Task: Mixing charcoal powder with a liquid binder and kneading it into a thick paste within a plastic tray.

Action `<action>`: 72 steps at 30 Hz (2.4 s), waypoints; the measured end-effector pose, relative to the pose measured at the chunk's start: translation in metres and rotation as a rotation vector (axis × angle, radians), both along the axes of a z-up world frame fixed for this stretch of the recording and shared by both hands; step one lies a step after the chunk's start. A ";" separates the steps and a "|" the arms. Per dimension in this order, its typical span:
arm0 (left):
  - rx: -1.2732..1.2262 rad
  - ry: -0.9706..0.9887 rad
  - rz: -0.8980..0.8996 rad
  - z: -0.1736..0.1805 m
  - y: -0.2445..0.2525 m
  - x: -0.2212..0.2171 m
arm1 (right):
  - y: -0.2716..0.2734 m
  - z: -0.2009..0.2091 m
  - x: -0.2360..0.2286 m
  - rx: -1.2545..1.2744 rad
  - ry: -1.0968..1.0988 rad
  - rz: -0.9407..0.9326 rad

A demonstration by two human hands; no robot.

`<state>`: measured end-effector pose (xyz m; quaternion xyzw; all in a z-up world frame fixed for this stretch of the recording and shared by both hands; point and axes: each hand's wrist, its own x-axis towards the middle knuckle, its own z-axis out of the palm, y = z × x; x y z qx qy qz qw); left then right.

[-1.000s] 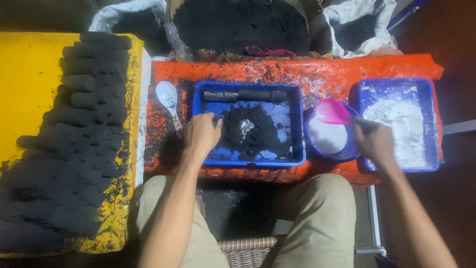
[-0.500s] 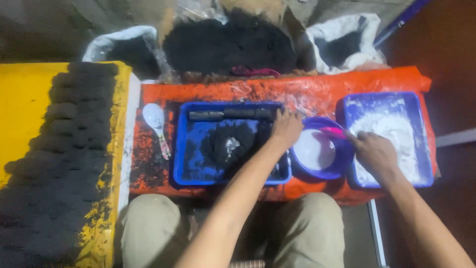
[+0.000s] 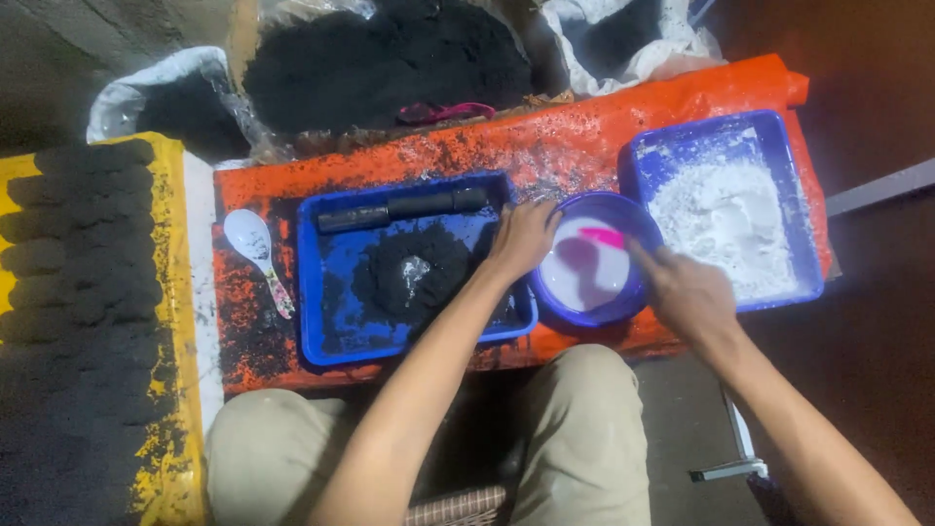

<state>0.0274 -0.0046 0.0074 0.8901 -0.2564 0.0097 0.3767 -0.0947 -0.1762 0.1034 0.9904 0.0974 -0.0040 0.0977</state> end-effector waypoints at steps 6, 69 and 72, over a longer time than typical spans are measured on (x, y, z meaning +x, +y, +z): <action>-0.135 -0.017 -0.027 0.003 -0.005 -0.006 | -0.002 -0.018 0.008 -0.041 -0.117 0.042; -0.169 -0.289 0.012 0.003 -0.018 -0.020 | -0.003 0.014 0.003 -0.033 0.414 -0.414; -0.189 -0.271 0.034 -0.002 -0.018 -0.020 | 0.006 0.014 -0.005 0.132 0.464 -0.478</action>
